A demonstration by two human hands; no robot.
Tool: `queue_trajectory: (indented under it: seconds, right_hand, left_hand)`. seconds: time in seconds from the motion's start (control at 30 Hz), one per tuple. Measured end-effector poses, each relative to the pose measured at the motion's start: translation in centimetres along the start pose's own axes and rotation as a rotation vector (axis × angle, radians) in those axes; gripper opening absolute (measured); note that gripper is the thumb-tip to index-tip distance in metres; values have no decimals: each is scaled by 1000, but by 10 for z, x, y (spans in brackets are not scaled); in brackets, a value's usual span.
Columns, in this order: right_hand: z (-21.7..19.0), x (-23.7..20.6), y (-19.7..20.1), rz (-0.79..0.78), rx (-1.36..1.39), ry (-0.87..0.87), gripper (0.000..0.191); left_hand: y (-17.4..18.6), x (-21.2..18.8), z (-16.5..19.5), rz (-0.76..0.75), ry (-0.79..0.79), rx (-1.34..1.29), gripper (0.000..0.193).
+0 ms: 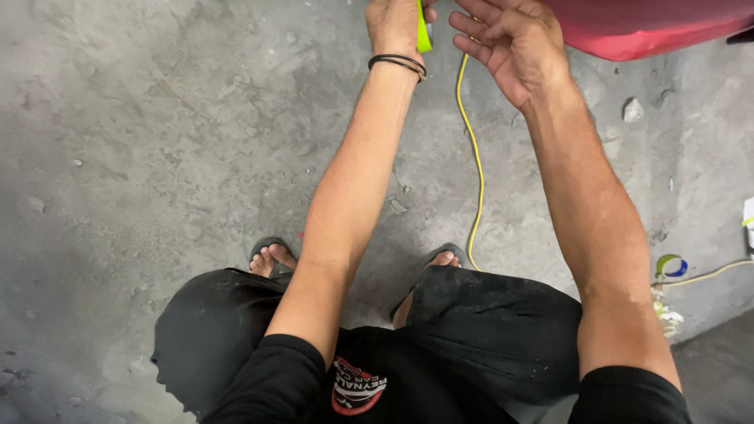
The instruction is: The person sits on the floor in front of a red car and applies yellow-green masking tape along the edge of the front bumper and grille, pressing the tape down by hand and tearing pieces from the roll. The person also handles a pink strap on the grille and newspaper masking is visible over the engine bay.
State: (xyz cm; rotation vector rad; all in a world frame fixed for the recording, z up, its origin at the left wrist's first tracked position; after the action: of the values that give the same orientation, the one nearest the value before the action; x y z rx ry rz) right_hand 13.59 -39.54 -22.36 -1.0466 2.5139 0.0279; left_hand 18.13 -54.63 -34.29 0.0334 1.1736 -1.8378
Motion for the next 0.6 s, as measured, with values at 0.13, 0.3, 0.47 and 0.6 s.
queue_trajectory:
  seconds: [0.13, 0.3, 0.47, 0.6]
  right_hand:
    - [2, 3, 0, -14, -3, -2, 56]
    - [2, 3, -3, -17, -2, -15, 56]
    - [0, 3, -13, -48, -11, -47, 60]
    - [-2, 8, -20, -76, 7, -26, 59]
  left_hand:
    - [-4, -1, 8, -17, -74, -3, 19]
    - [-6, -7, 13, 9, -135, 20, 16]
    - [3, -4, -3, 85, 97, -85, 21]
    - [5, -6, -11, 73, 188, -124, 27]
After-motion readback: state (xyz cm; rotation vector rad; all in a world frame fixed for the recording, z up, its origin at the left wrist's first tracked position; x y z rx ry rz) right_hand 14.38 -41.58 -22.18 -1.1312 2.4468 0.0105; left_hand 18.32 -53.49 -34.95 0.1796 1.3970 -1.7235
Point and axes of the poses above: each hand's wrist, its own x-axis towards the middle knuckle, its own y-axis out of the back of the hand, z = x × y, the point moved 8 cm from there along x, towards the middle knuckle, and after that the axes turned 12 degrees about -x, right-handed, at the moved point
